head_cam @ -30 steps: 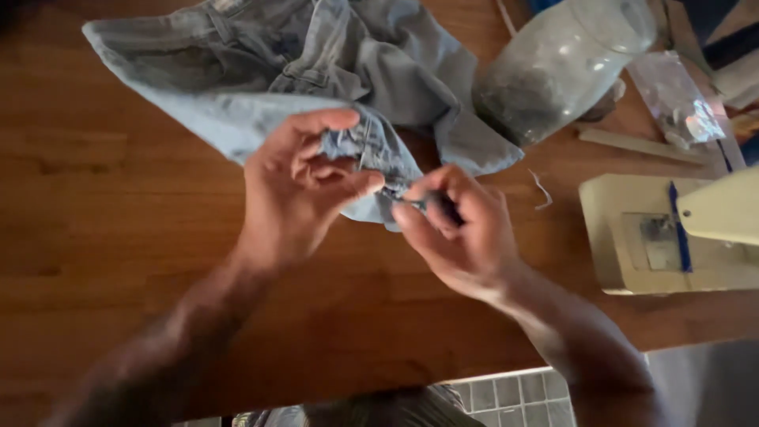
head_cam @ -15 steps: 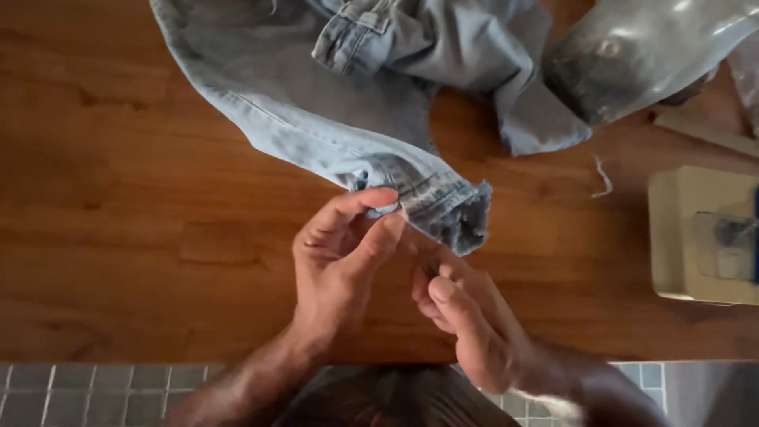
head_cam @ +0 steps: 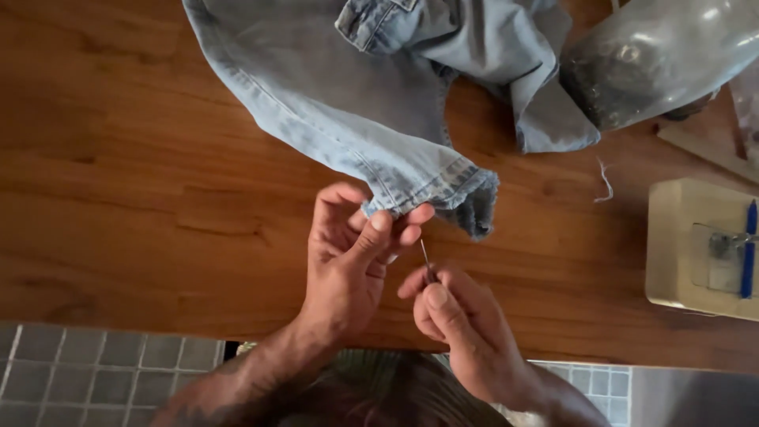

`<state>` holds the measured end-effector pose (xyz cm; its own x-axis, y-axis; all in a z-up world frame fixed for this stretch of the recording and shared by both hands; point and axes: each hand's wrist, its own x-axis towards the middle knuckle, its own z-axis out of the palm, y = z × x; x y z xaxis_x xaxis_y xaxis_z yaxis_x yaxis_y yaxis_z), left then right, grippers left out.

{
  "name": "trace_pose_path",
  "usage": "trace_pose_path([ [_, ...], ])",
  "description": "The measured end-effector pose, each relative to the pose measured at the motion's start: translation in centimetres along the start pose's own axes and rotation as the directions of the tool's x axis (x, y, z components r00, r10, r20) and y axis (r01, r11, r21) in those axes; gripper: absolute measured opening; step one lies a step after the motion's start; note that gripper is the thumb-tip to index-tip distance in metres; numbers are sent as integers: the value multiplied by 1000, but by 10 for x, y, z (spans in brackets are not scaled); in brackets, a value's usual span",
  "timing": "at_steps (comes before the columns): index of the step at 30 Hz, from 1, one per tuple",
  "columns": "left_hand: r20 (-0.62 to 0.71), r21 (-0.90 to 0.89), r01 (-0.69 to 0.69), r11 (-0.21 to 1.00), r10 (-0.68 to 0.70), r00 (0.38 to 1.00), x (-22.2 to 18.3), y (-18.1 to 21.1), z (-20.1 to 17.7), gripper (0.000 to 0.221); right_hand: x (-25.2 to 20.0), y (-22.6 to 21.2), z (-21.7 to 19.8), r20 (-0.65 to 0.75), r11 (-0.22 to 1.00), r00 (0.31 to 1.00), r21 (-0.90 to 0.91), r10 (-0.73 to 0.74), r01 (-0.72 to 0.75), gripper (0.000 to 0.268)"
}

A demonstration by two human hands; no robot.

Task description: Using a seam ripper to remove stitches from a pair of denim jeans

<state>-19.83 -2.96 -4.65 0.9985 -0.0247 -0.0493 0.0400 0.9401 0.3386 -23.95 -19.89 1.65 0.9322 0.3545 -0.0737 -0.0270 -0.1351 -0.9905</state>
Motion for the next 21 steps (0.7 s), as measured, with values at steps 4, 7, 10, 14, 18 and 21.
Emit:
trace_pose_path([
  [4,-90,-74,74,994,-80,993,0,-8,-13,41,1,-4,2,-26,996,996,42,85,-84,53],
  [7,-109,-86,108,990,-117,987,0,-10,-18,34,4,-4,2,-60,980,983,102,175,-168,50],
  [10,-24,-169,130,977,-136,990,0,-8,-21,19,7,-3,-1,-50,964,966,100,254,-248,48],
  [14,116,-97,184,978,-172,978,-2,0,-14,4,6,-5,0,-93,970,966,3,241,-242,45],
  [18,78,24,147,989,-149,986,-2,3,-10,29,4,-6,-4,-153,934,922,19,355,-357,55],
  [21,123,11,139,990,-140,983,-5,-3,-13,26,6,-3,-7,-47,972,971,3,234,-234,50],
])
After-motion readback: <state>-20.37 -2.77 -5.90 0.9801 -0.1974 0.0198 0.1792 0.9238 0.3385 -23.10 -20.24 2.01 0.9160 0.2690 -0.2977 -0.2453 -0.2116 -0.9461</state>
